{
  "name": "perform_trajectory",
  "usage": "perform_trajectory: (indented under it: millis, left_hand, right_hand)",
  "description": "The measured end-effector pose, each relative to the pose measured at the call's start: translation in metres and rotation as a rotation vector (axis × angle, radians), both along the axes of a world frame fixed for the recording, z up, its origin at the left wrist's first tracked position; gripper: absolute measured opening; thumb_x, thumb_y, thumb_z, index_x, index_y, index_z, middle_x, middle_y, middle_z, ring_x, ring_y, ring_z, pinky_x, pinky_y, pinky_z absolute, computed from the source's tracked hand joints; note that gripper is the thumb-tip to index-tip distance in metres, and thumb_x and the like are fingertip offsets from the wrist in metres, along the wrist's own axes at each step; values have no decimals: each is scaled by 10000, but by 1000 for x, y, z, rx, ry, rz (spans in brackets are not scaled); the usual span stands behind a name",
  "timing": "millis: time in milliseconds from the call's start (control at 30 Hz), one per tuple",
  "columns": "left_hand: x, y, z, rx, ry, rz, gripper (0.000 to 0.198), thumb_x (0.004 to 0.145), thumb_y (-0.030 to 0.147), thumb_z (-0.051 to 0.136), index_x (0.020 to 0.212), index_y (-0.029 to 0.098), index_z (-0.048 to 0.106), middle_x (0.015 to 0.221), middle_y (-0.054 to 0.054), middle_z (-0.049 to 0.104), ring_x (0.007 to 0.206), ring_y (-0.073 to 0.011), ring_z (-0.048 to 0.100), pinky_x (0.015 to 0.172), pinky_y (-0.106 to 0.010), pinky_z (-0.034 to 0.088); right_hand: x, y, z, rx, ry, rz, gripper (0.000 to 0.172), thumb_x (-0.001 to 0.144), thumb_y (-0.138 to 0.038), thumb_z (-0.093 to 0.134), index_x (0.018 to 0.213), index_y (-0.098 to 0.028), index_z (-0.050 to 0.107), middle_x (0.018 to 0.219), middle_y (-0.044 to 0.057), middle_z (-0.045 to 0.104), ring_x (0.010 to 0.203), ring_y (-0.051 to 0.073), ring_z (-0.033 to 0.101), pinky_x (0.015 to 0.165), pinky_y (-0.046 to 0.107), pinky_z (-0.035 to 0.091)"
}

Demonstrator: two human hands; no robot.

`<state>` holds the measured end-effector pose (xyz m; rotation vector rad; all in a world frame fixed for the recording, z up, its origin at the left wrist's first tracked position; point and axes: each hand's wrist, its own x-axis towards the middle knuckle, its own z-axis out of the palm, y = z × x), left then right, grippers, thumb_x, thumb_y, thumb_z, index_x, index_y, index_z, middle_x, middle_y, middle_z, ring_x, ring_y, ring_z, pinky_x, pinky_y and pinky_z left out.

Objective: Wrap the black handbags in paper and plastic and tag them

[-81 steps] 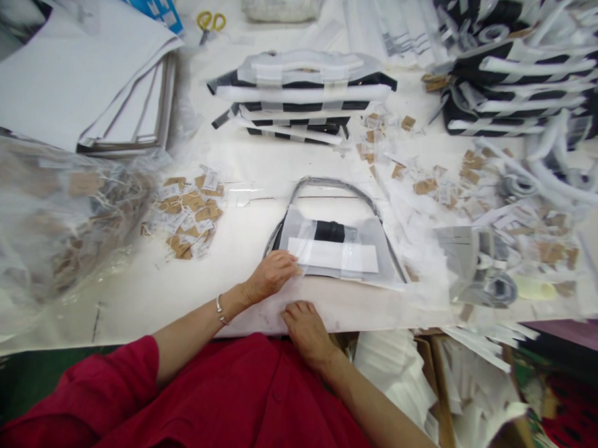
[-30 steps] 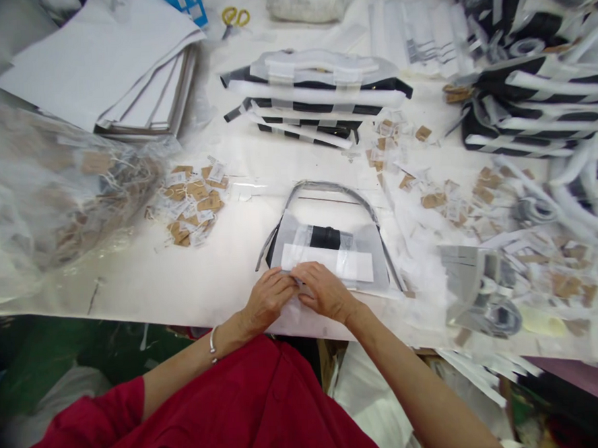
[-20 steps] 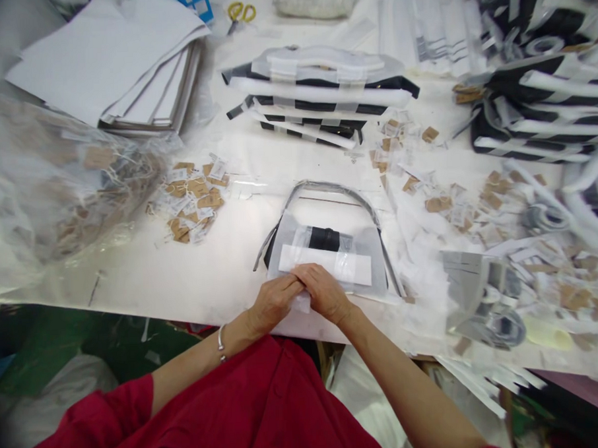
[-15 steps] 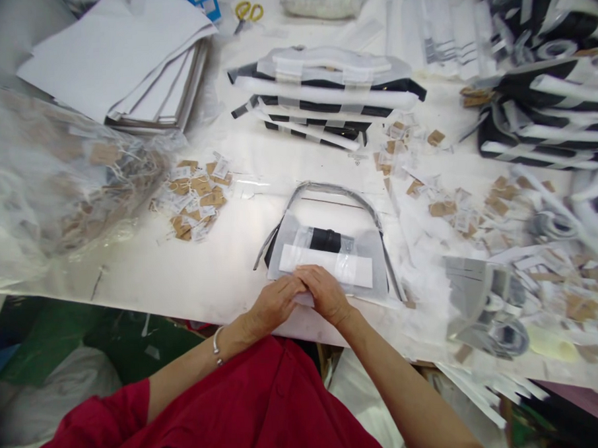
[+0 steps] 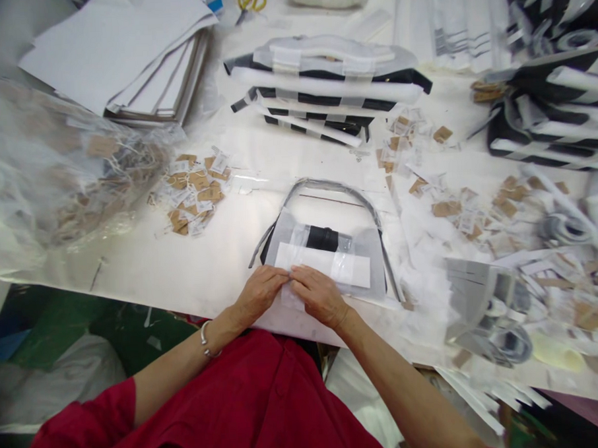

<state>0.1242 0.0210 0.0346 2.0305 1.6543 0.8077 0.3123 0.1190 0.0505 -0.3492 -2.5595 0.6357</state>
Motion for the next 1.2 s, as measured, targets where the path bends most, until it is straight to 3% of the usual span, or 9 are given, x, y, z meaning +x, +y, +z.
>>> perform_trajectory:
  millis: [233, 567, 800, 933, 1200]
  left_hand:
    - [10, 5, 0, -32, -205, 83, 169, 964, 203, 487, 940, 181, 653, 921, -51, 688, 891, -166, 599, 828, -335, 471]
    - [-2, 23, 12, -203, -357, 78, 213, 950, 209, 469, 873, 197, 668, 853, -34, 677, 851, -170, 598, 820, -331, 495]
    - [-12, 18, 4, -135, -197, -151, 173, 899, 120, 531, 1029, 180, 628, 979, -50, 672, 945, -180, 591, 877, -341, 478]
    - [-4, 14, -1, -108, -125, -83, 139, 943, 161, 507, 979, 182, 639, 914, -41, 667, 867, -169, 585, 836, -339, 470]
    - [10, 13, -2, -98, 15, -23, 183, 955, 181, 482, 862, 174, 639, 804, -37, 605, 793, -191, 529, 747, -342, 449]
  right_hand:
    - [5, 5, -1, 0, 6, -2, 249, 870, -24, 468, 1001, -166, 627, 1127, 132, 689, 1154, 205, 610, 968, 378, 543]
    - [1, 3, 0, -119, -24, -53, 284, 841, -40, 442, 986, -207, 620, 1132, 112, 663, 1132, 201, 599, 919, 378, 553]
    - [14, -10, 1, -151, -50, 40, 396, 687, -24, 483, 1028, -201, 578, 1211, 121, 632, 1201, 235, 554, 1060, 513, 435]
    - [16, -22, 3, -187, -41, -35, 377, 668, 13, 457, 963, -182, 585, 1163, 129, 643, 1197, 218, 551, 1093, 526, 394]
    - [8, -35, 14, -113, -27, -41, 307, 703, 4, 466, 864, -216, 606, 1154, 90, 660, 1216, 240, 514, 1003, 478, 471]
